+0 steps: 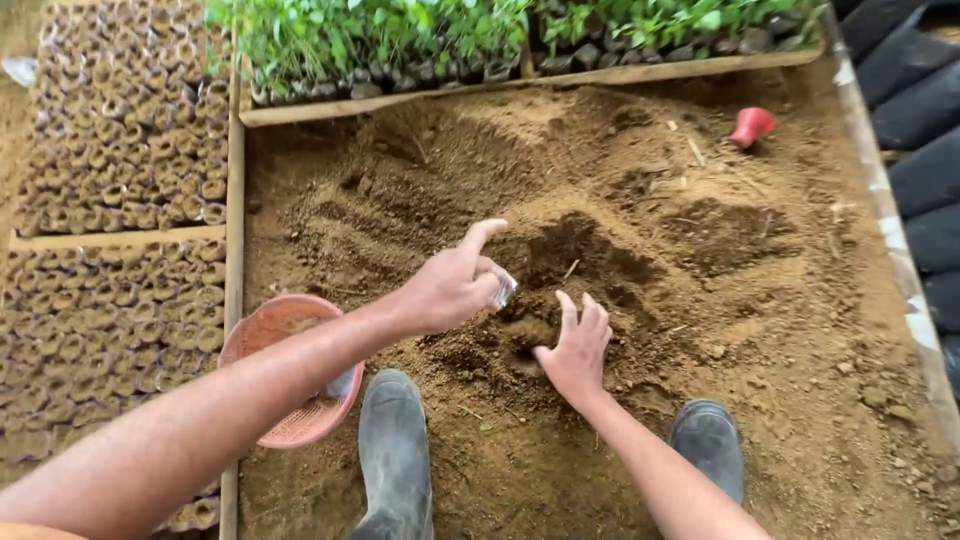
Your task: The person scoops soil from a large pile and fills small plastic seedling pots by hand. They then place the filled pots into a wooden tray. The person also opens a small plastic bag containing seeds and places it into a basket.
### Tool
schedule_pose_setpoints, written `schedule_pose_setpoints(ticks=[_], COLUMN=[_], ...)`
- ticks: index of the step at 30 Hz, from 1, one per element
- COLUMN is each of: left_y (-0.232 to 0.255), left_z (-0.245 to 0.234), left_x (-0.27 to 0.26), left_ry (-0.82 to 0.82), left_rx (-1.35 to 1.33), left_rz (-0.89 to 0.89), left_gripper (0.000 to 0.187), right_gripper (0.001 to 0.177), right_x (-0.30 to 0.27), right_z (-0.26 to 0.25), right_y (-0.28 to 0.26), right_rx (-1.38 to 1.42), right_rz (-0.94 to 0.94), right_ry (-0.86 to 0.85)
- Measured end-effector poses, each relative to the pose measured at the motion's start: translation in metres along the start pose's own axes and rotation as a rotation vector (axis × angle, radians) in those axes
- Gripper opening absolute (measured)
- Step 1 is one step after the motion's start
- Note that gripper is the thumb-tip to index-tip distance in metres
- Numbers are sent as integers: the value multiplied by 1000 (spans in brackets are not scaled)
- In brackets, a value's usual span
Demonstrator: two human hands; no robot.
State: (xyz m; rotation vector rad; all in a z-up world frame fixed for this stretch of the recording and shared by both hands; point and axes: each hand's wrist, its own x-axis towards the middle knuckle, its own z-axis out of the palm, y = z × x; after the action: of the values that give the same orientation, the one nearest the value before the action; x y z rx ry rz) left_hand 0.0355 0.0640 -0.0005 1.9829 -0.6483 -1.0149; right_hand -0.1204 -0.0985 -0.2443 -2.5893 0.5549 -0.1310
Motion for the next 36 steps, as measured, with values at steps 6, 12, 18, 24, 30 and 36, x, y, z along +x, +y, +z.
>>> schedule_pose_setpoints(ticks=[6, 12, 18, 24, 30, 36], left_y=[-49, -53, -88, -83, -92, -97], left_z=[34, 62, 116, 119, 121, 130], left_x=[20, 22, 49, 57, 53, 44], left_ry=[-74, -150, -276, -131, -60, -55], left_rx=[-160, -64, 954, 1012, 1003, 1141], left_rz=[33, 43, 244, 278, 288, 274], left_gripper=[66, 52, 46, 28, 28, 40], right_gripper=[61, 44, 40, 46, 57, 68], right_x=[33, 76, 84, 71, 53, 42], right_z=[51, -46, -150, -145, -129, -130], right_y=[74, 29, -50, -75, -64, -90], right_rx=[42, 204, 212, 166, 104, -84], right_rz=[-247, 121, 11, -217, -276, -186], right_ry=[53, -450, -649, -689, -597, -764])
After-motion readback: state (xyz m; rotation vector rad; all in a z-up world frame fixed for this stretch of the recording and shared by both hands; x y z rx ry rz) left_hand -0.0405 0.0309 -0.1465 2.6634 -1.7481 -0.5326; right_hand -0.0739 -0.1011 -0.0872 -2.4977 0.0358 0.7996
